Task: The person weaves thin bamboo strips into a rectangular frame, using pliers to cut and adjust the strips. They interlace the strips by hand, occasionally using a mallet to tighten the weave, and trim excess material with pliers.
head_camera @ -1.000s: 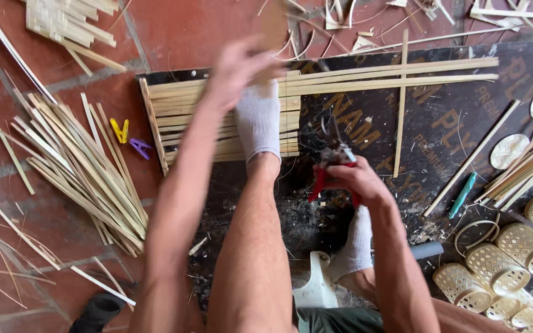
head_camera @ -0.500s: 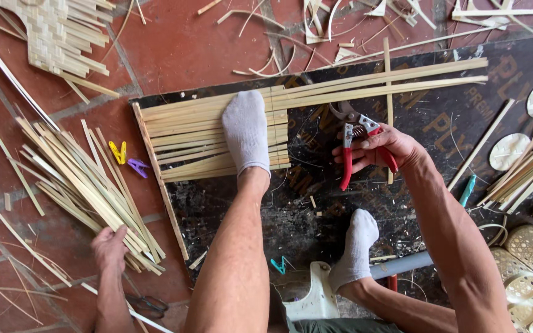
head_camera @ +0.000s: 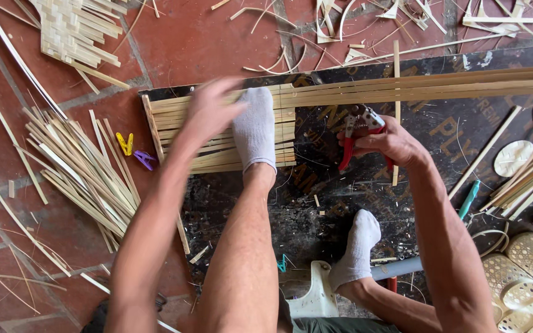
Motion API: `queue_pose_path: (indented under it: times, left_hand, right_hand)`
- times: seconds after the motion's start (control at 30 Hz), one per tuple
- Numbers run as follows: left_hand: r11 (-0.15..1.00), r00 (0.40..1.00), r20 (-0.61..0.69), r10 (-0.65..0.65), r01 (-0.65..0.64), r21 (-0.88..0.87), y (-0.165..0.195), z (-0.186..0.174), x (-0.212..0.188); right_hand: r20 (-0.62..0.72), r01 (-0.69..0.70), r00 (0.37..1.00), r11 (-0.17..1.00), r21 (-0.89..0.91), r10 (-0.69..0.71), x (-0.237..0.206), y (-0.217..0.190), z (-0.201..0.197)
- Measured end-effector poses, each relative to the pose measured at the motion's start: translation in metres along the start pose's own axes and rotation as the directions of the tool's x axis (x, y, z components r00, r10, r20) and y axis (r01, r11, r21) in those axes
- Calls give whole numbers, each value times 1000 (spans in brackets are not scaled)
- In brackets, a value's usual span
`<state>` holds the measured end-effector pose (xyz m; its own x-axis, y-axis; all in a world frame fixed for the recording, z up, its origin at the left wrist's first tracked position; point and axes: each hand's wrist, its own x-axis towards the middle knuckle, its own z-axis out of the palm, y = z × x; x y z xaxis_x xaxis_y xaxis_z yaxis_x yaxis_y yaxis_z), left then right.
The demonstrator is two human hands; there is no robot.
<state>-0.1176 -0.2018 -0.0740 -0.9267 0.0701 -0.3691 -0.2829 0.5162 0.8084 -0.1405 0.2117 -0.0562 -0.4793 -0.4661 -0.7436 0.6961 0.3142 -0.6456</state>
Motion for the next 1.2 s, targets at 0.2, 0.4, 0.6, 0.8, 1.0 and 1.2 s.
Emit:
queue_pose_path:
  times: [0.2,0.4,0.6,0.8,1.0,1.2]
  left_hand:
    - [982,692,717,-85,-63,177,99,98,136]
    - [902,585,791,-179,-223,369,122,111,155]
    - [906,579,780,-238,-156,392,122,117,145]
    - [951,579,781,-234,-31,308,119,105,139]
    - [961,564,786,-253,51,273,111,90,137]
    - [960,567,776,-277,136,244,110,80,133]
  right_hand:
    - [-276,-26,961,996,-81,3,-18,-18,42]
    - [-432,82,902,967,240,30,-30,-3,74]
    - [-370,7,923,958,286,104,-14,35,149]
    - [-419,-3,908,1000,-20,-5,28,23,182]
    - [-446,-165,894,949,-267,30,57,-1,192]
    - [-507,-148,851,863,-484,-139,59,-10,209]
